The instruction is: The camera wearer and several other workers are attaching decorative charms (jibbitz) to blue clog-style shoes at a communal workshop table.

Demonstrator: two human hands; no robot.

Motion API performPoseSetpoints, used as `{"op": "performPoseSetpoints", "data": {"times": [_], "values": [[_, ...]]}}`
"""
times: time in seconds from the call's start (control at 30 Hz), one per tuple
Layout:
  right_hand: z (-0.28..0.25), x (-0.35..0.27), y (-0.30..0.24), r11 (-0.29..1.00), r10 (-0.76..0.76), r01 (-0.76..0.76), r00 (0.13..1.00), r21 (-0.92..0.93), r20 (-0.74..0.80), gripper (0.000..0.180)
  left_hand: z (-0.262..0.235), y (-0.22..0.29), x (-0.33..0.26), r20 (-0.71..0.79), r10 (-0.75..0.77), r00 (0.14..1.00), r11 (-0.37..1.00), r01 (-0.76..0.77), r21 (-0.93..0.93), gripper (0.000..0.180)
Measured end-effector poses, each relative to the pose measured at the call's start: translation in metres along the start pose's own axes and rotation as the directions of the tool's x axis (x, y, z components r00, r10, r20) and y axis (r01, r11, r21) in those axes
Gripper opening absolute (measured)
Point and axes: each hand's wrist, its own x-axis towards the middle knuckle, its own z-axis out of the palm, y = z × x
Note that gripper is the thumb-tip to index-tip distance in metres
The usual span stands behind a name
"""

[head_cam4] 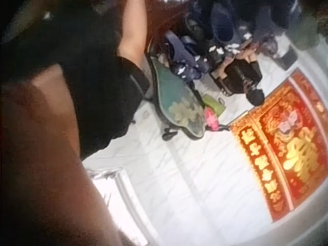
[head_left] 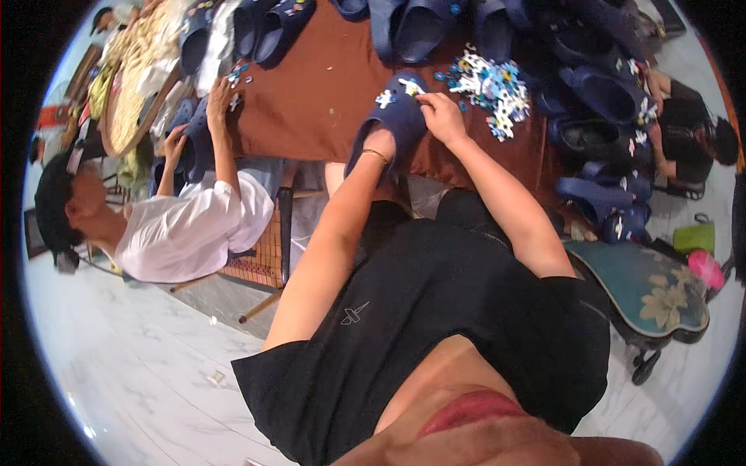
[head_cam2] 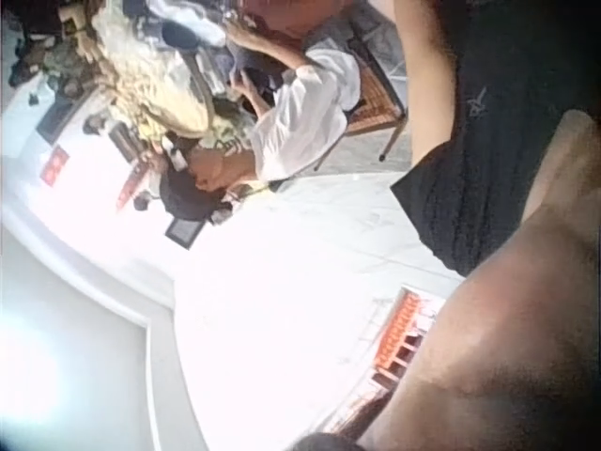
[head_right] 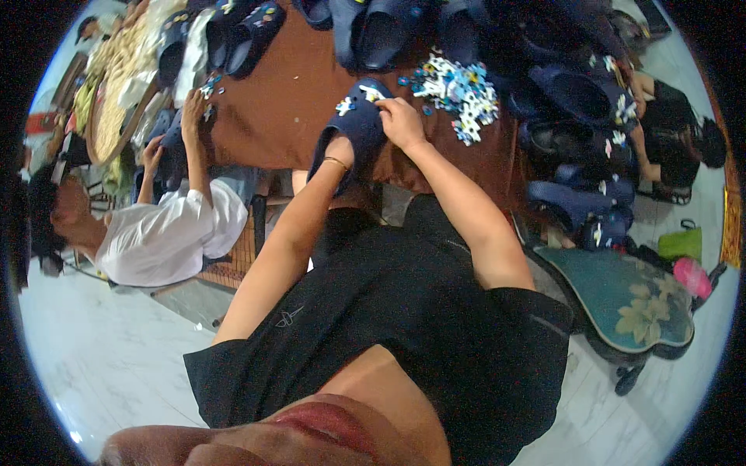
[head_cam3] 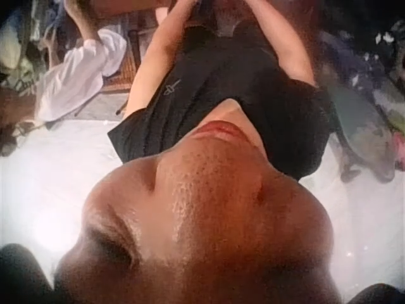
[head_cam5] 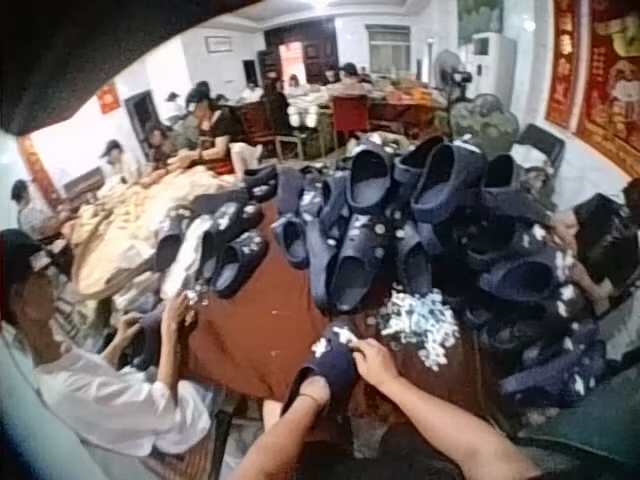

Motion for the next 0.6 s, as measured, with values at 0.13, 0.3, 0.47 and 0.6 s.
{"op": "performPoseSetpoints", "data": {"times": [0.13,0.3,0.47,0.6], "values": [[-0.028,-0.012,0.041,0.943,0.128,-0.177,0.975,-0.282,-0.184,0.014,0.003,0.006,-0.001,-0.005,0.014,1.0,1.0,-0.014,0.002,0.025],[-0.046,-0.01,0.061,0.81,0.35,-0.408,0.913,-0.422,-0.21,0.015,-0.009,0.016,-0.011,-0.081,-0.022,0.996,0.999,0.019,-0.033,0.021],[-0.038,-0.017,0.054,0.774,0.405,-0.404,0.908,-0.487,-0.109,0.026,-0.012,0.014,-0.014,0.008,-0.039,0.999,0.998,0.039,-0.043,0.023],[-0.03,-0.017,0.068,0.801,0.358,-0.369,0.926,-0.472,-0.116,0.024,-0.009,0.013,-0.014,0.029,-0.025,0.999,0.999,0.026,-0.025,0.025]]}}
